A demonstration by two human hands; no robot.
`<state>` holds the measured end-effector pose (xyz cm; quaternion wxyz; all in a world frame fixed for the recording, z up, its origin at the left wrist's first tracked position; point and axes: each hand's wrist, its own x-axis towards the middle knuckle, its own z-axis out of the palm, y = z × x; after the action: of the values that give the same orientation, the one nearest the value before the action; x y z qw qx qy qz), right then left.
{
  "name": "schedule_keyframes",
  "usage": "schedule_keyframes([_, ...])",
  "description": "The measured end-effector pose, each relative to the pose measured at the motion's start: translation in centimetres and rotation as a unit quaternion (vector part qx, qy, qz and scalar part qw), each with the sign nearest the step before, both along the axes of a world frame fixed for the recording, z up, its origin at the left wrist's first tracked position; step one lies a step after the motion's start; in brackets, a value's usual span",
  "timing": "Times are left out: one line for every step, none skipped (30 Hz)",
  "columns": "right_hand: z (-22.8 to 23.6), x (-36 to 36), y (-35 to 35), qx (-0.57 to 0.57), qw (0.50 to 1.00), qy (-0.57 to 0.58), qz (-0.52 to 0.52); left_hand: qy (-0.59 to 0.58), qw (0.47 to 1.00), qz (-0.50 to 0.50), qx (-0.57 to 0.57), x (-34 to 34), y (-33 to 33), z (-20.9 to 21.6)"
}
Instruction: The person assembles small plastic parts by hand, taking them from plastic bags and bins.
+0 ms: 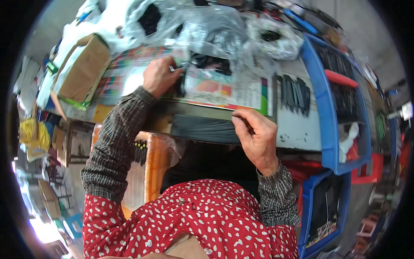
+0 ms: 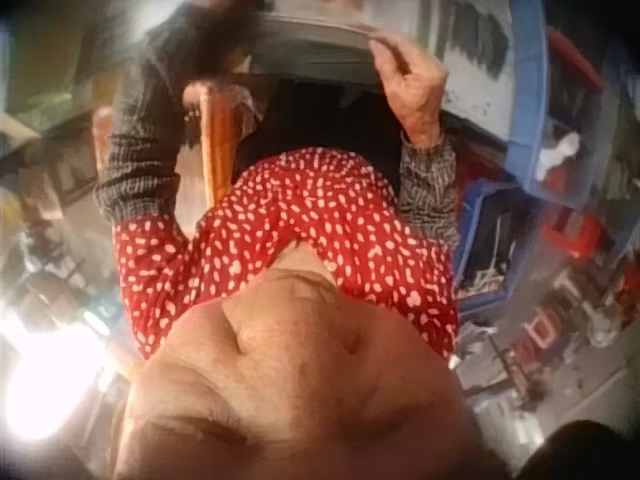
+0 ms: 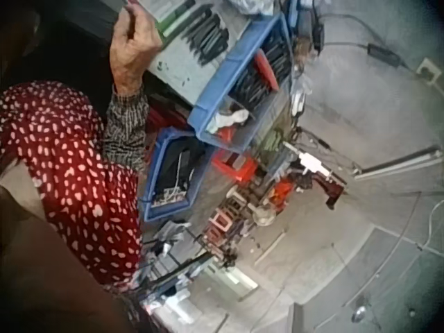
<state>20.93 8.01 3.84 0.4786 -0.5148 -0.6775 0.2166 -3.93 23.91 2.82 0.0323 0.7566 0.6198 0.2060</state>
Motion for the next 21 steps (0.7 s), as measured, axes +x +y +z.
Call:
schedule_keyframes([-0.1, 0.7, 0.1, -0.015, 1.0, 0.003, 0.0, 0.003, 1.0, 0.005, -0.014, 0.0, 0.2, -0.2])
schedule_keyframes([0.1, 1.4, 0.0, 0.001, 1.0, -0.007, -0.006, 0.002, 1.0, -0.005, -0.006, -0.1, 0.1, 0.1])
schedule_keyframes([0.4, 2.2, -0.1, 0.004, 1.0, -0.009, -0.019, 0.001, 1.0, -0.014, 0.001, -0.2, -0.1, 0.3])
schedule_keyframes([0.5, 3.2, 0.1, 0.027, 0.998, -0.04, -0.035, 0.004, 1.0, -0.019, 0.003, -0.3, 0.0, 0.3])
schedule_keyframes([0.7, 4.1, 0.3, 0.05, 0.995, -0.071, -0.049, 0.005, 1.0, -0.028, 0.003, -0.2, 0.1, 0.4])
schedule_keyframes([0.9, 5.1, 0.5, 0.053, 0.99, -0.099, -0.081, 0.014, 0.999, -0.027, -0.01, -0.1, 0.1, 0.7])
schedule_keyframes([0.9, 6.0, 1.1, 0.058, 0.985, -0.124, -0.103, 0.023, 0.999, -0.022, -0.02, -0.5, 0.2, 1.0])
schedule_keyframes([0.7, 6.9, 1.6, 0.055, 0.982, -0.14, -0.116, 0.021, 0.999, -0.034, -0.012, -0.9, 0.3, 0.8])
schedule_keyframes([0.3, 7.7, 2.1, 0.052, 0.978, -0.156, -0.129, 0.024, 0.999, -0.036, -0.014, -1.3, 0.3, 0.7])
schedule_keyframes([0.2, 8.6, 2.4, 0.05, 0.971, -0.179, -0.149, 0.033, 0.999, -0.025, -0.016, -1.4, 0.3, 0.8])
schedule_keyframes([0.1, 9.3, 2.7, 0.049, 0.971, -0.179, -0.153, 0.043, 0.999, -0.012, -0.019, -1.6, 0.3, 0.8])
schedule_keyframes([0.0, 9.9, 3.0, 0.041, 0.963, -0.21, -0.165, 0.034, 0.999, -0.003, -0.014, -1.9, 0.3, 0.6])
schedule_keyframes([-0.1, 10.5, 3.3, 0.033, 0.953, -0.241, -0.178, 0.034, 0.999, -0.007, -0.014, -2.0, 0.3, 0.6])
schedule_keyframes([-0.2, 11.1, 3.7, 0.033, 0.95, -0.249, -0.186, 0.035, 0.999, -0.009, -0.01, -2.1, 0.2, 0.6])
schedule_keyframes([-0.2, 11.4, 4.0, 0.032, 0.949, -0.249, -0.189, 0.035, 0.999, -0.011, -0.007, -2.3, 0.1, 0.6])
schedule_keyframes([-0.2, 11.6, 4.4, 0.018, 0.944, -0.267, -0.191, 0.027, 1.0, -0.011, -0.003, -2.5, -0.1, 0.5])
schedule_keyframes([-0.3, 11.7, 4.7, 0.004, 0.939, -0.286, -0.193, 0.028, 1.0, -0.012, -0.004, -2.5, -0.4, 0.6])
schedule_keyframes([-0.4, 11.8, 5.0, 0.003, 0.939, -0.285, -0.194, 0.017, 1.0, -0.008, -0.008, -2.5, -0.7, 0.8])
schedule_keyframes([-0.2, 11.7, 5.3, 0.003, 0.934, -0.301, -0.192, 0.006, 1.0, -0.003, -0.011, -2.6, -1.0, 1.1])
schedule_keyframes([-0.1, 11.6, 5.6, 0.003, 0.93, -0.316, -0.189, -0.004, 1.0, -0.017, 0.006, -2.7, -1.3, 1.2])
schedule_keyframes([0.0, 11.5, 5.9, 0.004, 0.925, -0.332, -0.187, -0.003, 1.0, -0.017, 0.007, -2.8, -1.3, 1.1])
